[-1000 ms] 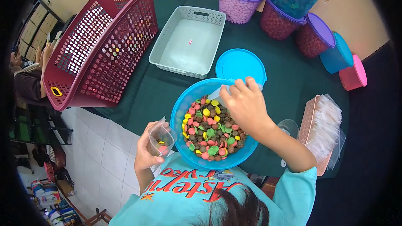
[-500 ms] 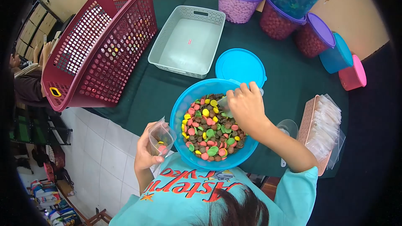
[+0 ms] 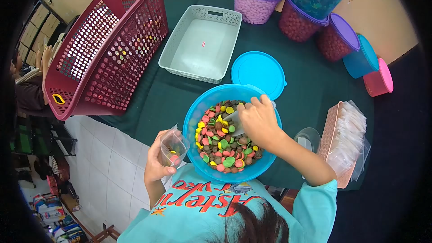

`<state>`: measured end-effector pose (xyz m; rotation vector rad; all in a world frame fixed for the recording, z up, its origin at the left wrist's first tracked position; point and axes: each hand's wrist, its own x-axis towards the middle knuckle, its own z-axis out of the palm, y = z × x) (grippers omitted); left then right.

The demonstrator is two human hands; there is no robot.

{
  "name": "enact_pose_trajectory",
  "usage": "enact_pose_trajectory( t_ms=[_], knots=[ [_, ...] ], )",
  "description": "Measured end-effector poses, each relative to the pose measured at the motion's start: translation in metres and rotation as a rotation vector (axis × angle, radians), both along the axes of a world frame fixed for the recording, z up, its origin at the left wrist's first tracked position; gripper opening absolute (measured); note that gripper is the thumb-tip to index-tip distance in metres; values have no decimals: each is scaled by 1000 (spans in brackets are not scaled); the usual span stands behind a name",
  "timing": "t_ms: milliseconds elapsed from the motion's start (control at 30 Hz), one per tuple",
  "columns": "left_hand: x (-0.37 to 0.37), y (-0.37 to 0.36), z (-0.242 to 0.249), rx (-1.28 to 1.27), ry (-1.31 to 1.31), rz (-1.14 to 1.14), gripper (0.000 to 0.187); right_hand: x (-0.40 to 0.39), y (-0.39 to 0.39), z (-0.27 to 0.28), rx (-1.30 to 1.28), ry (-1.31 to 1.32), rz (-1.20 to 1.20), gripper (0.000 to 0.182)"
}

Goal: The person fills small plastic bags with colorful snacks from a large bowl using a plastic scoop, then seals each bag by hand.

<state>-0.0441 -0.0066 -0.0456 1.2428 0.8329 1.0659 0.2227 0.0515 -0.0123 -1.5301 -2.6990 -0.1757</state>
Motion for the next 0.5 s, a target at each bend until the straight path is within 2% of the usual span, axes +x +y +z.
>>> enact_pose_trajectory(
  t_ms=[100,333,400,500],
  knots=[
    [-1,0,1,2,2,-2,85,-2,2,3,-115,50,-32,11],
    [-2,2,0,31,44,-9,84,-1,1,3,-180,185,-38,14],
    [-4,1,-1,29,43,-4,84,-3,-2,13,-417,290,-32,16],
    [-5,-1,-4,26,39,0,84,-3,-6,-2,-468,342,27,15]
  ],
)
